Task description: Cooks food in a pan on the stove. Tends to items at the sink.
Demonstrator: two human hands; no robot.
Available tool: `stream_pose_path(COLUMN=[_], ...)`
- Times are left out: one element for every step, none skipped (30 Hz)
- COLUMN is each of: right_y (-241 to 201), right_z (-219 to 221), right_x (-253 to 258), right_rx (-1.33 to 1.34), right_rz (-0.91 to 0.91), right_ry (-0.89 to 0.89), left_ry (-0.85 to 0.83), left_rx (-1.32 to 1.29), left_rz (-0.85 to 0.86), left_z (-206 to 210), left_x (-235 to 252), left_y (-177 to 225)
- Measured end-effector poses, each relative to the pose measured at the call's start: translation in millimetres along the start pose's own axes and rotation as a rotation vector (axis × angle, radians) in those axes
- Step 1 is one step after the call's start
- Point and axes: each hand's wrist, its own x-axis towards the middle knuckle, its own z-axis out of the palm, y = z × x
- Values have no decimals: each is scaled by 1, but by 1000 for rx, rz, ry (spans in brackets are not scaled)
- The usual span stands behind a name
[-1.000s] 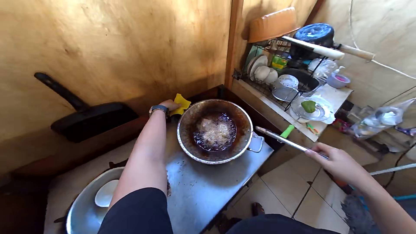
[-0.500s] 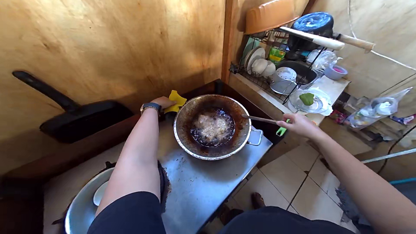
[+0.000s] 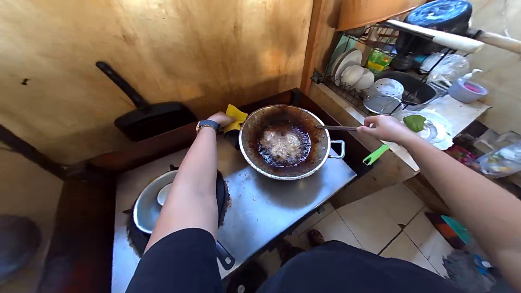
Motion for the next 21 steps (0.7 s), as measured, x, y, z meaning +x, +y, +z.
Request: stream_pose_path(right_y=[0, 1, 1, 2, 2, 2, 2, 1, 0, -1, -1, -2, -3, -3, -3, -3, -4, -4, -5, -5, -6], right_z=[-3, -5, -8, -10, -13, -15, -18, -21, -25, -27, -30, -32, -33, -34, -34, -33, -33, -32, -31, -29, -29], right_x=[7, 13, 18, 22, 26, 29, 33, 35, 38, 43, 48, 51, 54, 58, 63, 67, 70, 74, 77, 81, 84], right_rx=[-12, -21, -28, -25, -22, -23, -27, -27, -32, -39, -44, -49, -60, -70, -82, -93, -98, -97, -93, -88, -79], right_rz=[-11, -24, -38, -45, -48, -49, -55, -66, -78, -92, -108, -125, -144, -162, -179, -193, -207, -220, -228, -237, -248], right_ry=[-22, -31, -31, -28, -26, -26, -27, -29, -31, -33, -33, -35, -33, -32, -33, -36, -36, -34, -37, -39, -37], left_ry=[13, 29, 45, 62, 75, 80, 79, 71, 62, 59, 57, 59, 68, 78, 90, 104, 117, 130, 146, 160, 179], left_rx=[0, 5, 7, -2, -8, -11, -3, 3, 9, 16, 19, 9, -12, -28, -43, -63, -92, -121, -145, -167, -189], left_rz=[-9, -16, -24, -34, -43, -55, -67, -77, -89, -98, -109, -120, -128, -139, -148, -158, -167, -177, -187, -198, -205], left_z=[0, 2, 4, 6, 9, 12, 14, 16, 19, 22, 25, 29, 34, 37, 41, 45, 48, 50, 52, 54, 56], left_x=[-5, -10, -16, -21, -25, -29, -36, -44, -51, -57, -63, -66, -69, -74, -80, -86, -90, -93, -96, -97, -97], left_y=[-1, -2, -1, 0, 0, 0, 1, 2, 1, 0, -2, -5, -8, -10, -10, -11, -12, -14, -16, -18, -21])
